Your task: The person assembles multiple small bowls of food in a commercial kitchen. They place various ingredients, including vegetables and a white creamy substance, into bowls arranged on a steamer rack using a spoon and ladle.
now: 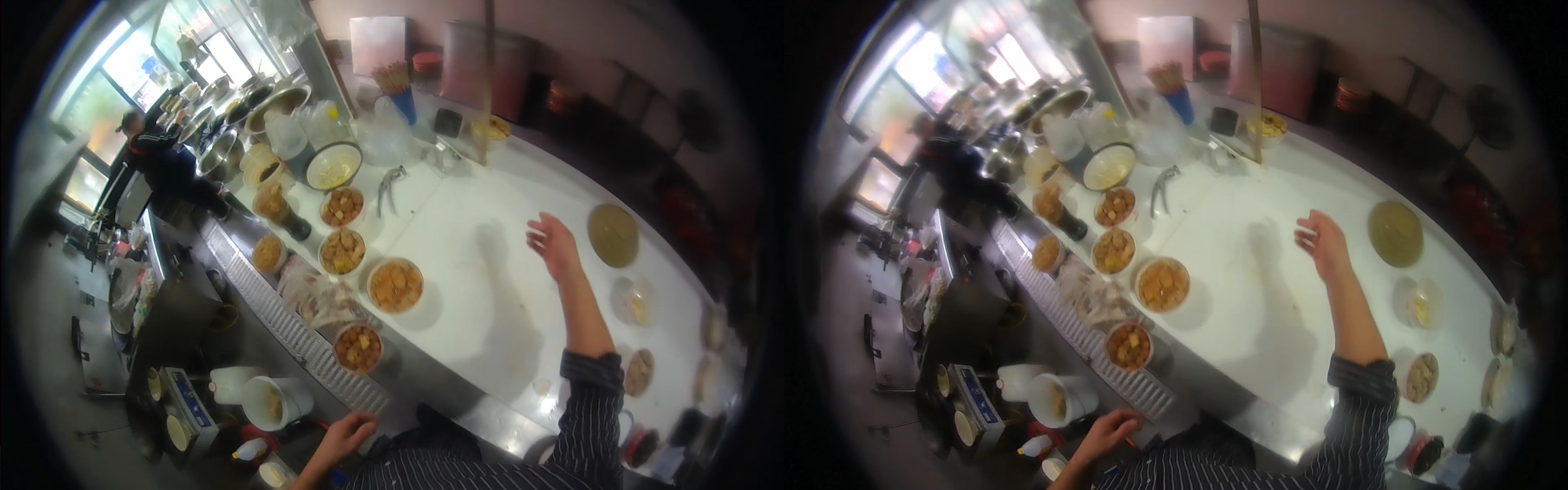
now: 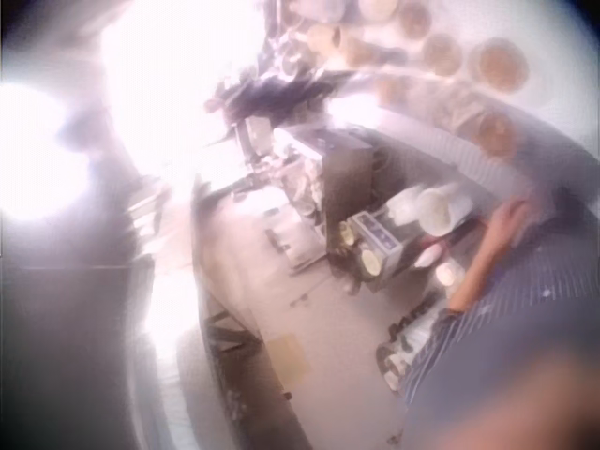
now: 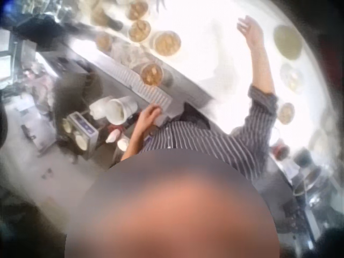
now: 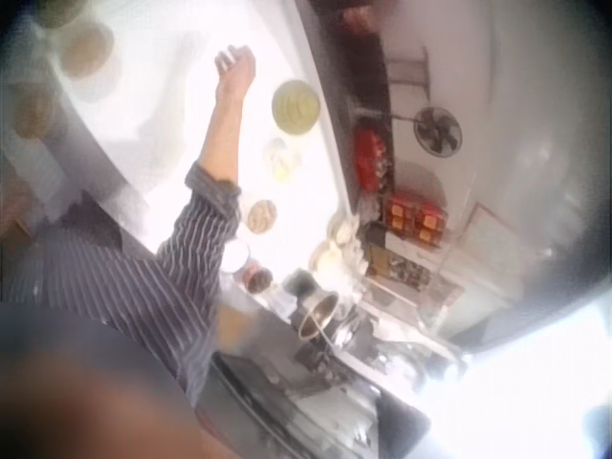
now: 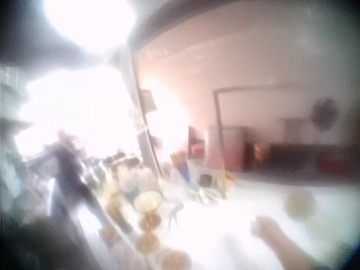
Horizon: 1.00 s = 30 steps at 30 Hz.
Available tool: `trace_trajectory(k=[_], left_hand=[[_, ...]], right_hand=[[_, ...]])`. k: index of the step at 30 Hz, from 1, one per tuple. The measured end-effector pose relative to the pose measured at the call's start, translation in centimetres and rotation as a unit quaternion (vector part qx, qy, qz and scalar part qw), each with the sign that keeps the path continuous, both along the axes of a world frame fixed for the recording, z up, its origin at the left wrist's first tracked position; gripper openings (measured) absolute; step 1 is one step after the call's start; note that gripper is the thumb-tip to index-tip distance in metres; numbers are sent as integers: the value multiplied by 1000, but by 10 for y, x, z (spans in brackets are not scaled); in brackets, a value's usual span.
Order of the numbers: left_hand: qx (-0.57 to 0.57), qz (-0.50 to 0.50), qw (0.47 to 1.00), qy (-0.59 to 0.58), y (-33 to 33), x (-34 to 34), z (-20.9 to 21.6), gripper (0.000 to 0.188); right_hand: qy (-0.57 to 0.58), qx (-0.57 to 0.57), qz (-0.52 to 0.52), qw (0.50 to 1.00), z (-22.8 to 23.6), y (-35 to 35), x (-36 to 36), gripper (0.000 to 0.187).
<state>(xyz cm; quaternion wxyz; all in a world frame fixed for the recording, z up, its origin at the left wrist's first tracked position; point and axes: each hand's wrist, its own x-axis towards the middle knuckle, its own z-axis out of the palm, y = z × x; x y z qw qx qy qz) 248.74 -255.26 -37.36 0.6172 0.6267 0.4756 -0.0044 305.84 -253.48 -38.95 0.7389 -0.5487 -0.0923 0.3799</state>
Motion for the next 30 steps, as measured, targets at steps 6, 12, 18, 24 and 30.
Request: trace_trajectory(k=[6, 12, 18, 24, 30], left_hand=[[40, 42, 994, 89, 30, 1, 9, 36], [-76, 192, 977, 63, 50, 6, 15, 29], [-6, 191, 970, 148, 59, -13, 19, 33], [9, 178, 972, 156, 64, -11, 27, 34], [-55, 207, 961, 175, 56, -9, 35, 31]], right_hand=[[42, 12, -76, 996, -96, 193, 141, 31], [44, -32, -86, 995, -128, 297, 197, 26], [253, 109, -57, 960, -130, 328, 207, 35], [346, 180, -63, 919, -137, 324, 221, 43], [83, -20, -200, 976, -155, 227, 260, 42]])
